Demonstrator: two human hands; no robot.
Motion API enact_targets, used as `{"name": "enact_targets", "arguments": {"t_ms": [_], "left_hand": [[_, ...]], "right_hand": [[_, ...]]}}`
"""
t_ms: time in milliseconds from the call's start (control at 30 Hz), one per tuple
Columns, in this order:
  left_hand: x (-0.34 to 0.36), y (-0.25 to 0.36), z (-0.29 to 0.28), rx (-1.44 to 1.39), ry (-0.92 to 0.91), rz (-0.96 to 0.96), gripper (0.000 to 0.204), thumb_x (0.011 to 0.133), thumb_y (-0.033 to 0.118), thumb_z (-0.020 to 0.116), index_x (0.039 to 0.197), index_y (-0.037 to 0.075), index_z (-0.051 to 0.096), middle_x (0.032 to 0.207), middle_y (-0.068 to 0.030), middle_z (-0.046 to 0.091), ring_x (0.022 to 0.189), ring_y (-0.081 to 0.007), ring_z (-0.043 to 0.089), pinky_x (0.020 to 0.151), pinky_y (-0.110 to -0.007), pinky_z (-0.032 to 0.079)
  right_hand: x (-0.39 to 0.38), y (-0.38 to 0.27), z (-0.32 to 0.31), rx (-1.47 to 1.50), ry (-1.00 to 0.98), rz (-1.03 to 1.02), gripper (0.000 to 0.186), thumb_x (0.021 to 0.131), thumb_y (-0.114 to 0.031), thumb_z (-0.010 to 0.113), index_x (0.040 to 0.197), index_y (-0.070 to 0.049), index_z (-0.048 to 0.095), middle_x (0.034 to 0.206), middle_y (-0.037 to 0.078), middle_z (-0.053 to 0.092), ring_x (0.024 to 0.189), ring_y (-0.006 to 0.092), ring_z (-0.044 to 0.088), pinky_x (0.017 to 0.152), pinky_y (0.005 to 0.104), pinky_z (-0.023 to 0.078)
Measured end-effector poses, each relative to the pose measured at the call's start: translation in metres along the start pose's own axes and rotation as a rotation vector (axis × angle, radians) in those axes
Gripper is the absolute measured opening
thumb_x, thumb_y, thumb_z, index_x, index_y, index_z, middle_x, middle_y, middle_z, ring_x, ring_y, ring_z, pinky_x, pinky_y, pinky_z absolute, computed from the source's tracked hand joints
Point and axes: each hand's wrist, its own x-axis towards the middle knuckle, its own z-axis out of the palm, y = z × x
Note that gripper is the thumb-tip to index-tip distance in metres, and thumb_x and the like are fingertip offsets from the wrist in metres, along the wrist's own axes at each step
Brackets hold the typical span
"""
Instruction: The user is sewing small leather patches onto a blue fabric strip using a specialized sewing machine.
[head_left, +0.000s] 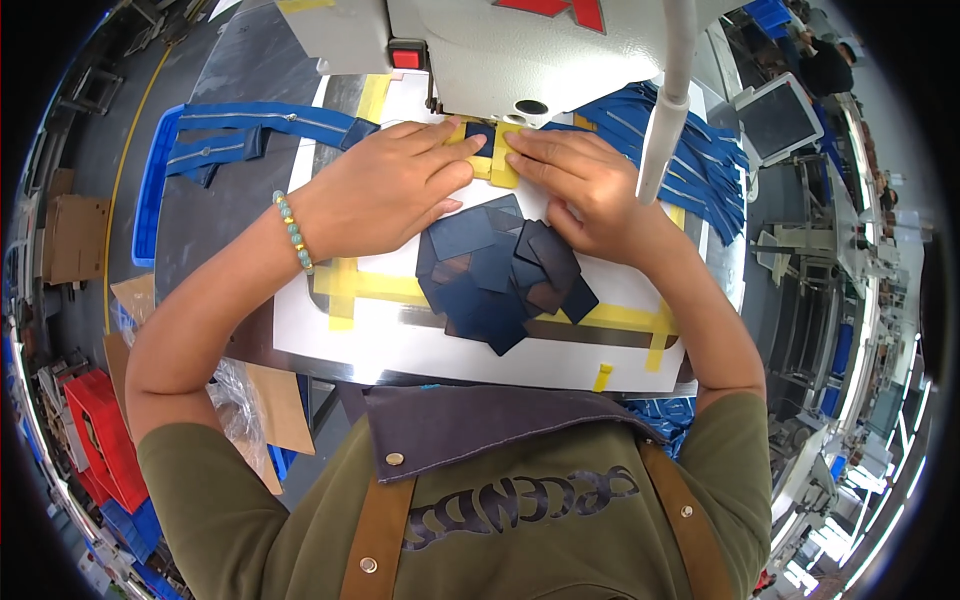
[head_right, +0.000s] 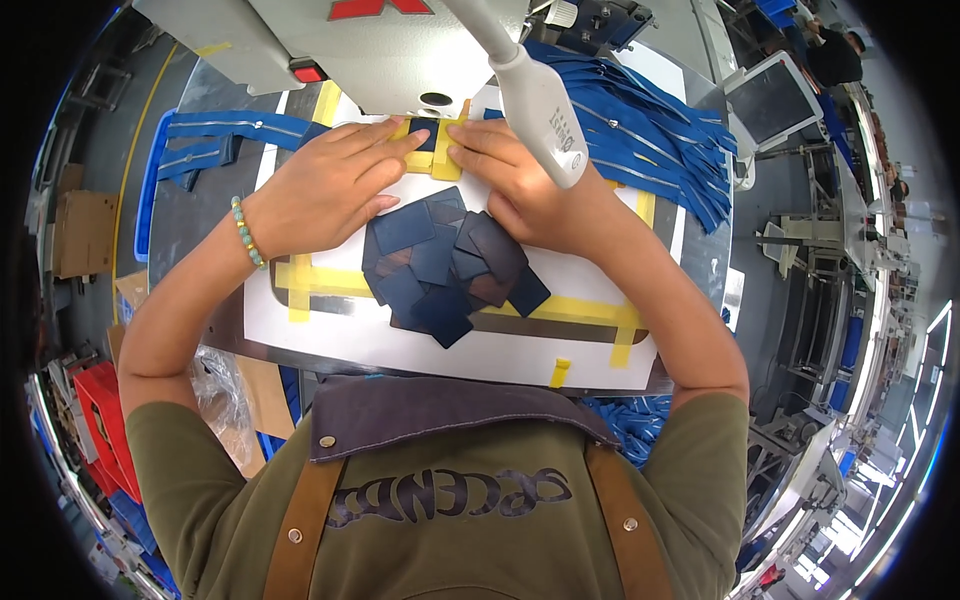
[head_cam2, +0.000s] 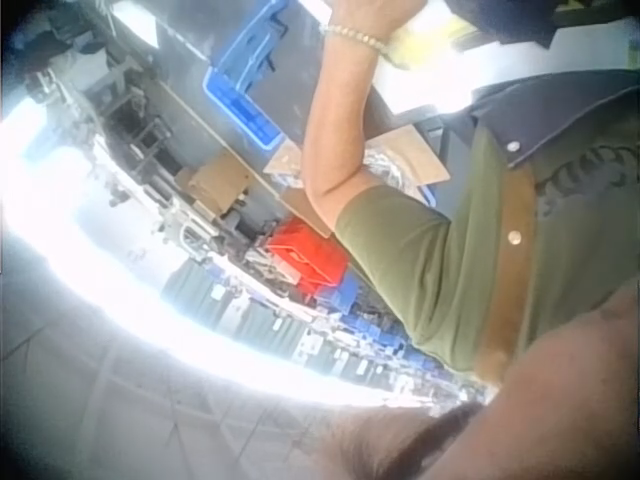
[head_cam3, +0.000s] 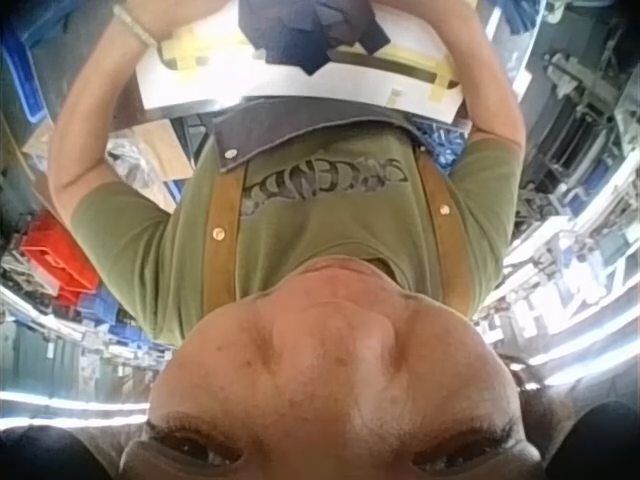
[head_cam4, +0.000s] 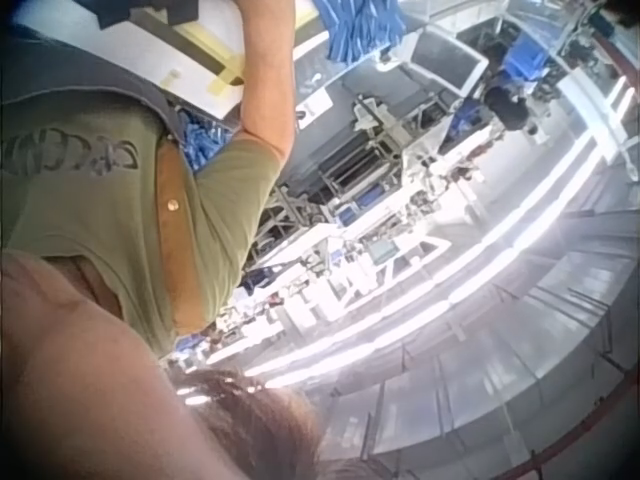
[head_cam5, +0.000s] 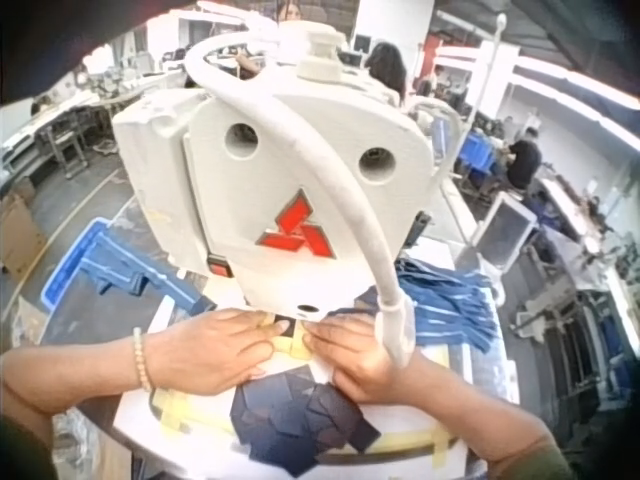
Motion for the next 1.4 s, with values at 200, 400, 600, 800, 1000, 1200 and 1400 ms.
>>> {"name": "enact_targets", "arguments": {"t_ms": [200,400,600,800,1000,1200,1400], "left_hand": [[0.001,-0.005,0.008,-0.038,0.084,-0.025,0.026,0.1,0.019,0.068,0.117,0.0,0.061,0.147,-0.0177,0.064,0.13,-0.0359,0.061,0.115,-0.048,0.047],[-0.011,-0.018,0.002,-0.381,-0.035,-0.301,0.017,0.103,0.012,0.062,0.118,0.005,0.064,0.131,-0.0141,0.067,0.117,-0.0343,0.062,0.106,-0.044,0.049],[-0.018,-0.018,0.003,-0.477,0.013,-0.391,0.025,0.106,0.015,0.061,0.127,0.004,0.068,0.131,-0.0158,0.068,0.127,-0.0344,0.059,0.109,-0.045,0.047],[-0.023,-0.022,0.013,0.094,0.147,-0.265,0.027,0.105,0.014,0.062,0.125,-0.002,0.071,0.138,-0.0204,0.067,0.139,-0.0361,0.055,0.117,-0.045,0.043],[-0.02,-0.024,0.009,0.168,0.111,-0.257,0.024,0.103,0.013,0.063,0.118,-0.002,0.074,0.13,-0.0175,0.069,0.131,-0.0322,0.059,0.113,-0.043,0.045],[-0.016,-0.018,0.01,0.195,0.23,-0.231,0.027,0.1,0.014,0.069,0.122,0.001,0.073,0.115,-0.0142,0.068,0.115,-0.0307,0.062,0.104,-0.044,0.05],[-0.013,-0.017,0.012,0.045,0.177,-0.258,0.033,0.099,0.01,0.072,0.131,0.006,0.072,0.12,-0.014,0.072,0.117,-0.0327,0.066,0.101,-0.043,0.055]], "right_hand": [[0.0,0.002,0.003,-0.068,0.037,-0.003,0.056,0.074,0.006,0.066,0.129,0.001,0.075,0.124,0.018,0.076,0.111,0.0366,0.072,0.101,0.0448,0.057],[0.005,0.005,0.004,-0.072,0.034,0.011,0.049,0.077,0.004,0.066,0.126,0.003,0.075,0.115,0.019,0.075,0.106,0.0361,0.071,0.101,0.0459,0.056],[-0.01,0.009,0.01,-0.088,-0.019,0.147,0.049,0.09,-0.012,0.068,0.138,-0.023,0.072,0.125,0.014,0.067,0.112,0.0367,0.064,0.099,0.0456,0.057],[-0.018,0.015,0.021,-0.075,0.046,0.161,0.046,0.091,-0.016,0.071,0.136,-0.024,0.074,0.121,0.016,0.065,0.111,0.0364,0.065,0.095,0.0466,0.057],[-0.012,0.017,0.015,-0.062,0.112,0.207,0.037,0.093,-0.022,0.08,0.128,-0.011,0.074,0.115,0.017,0.071,0.11,0.0365,0.066,0.095,0.0464,0.057],[-0.015,0.017,0.015,-0.045,0.108,0.221,0.037,0.091,-0.023,0.084,0.119,-0.003,0.072,0.112,0.017,0.074,0.105,0.0374,0.07,0.093,0.0441,0.058],[-0.004,-0.01,0.007,-0.449,0.013,-0.002,0.034,0.084,-0.001,0.078,0.118,-0.006,0.079,0.115,0.009,0.078,0.107,0.0295,0.074,0.1,0.0447,0.061]]}}
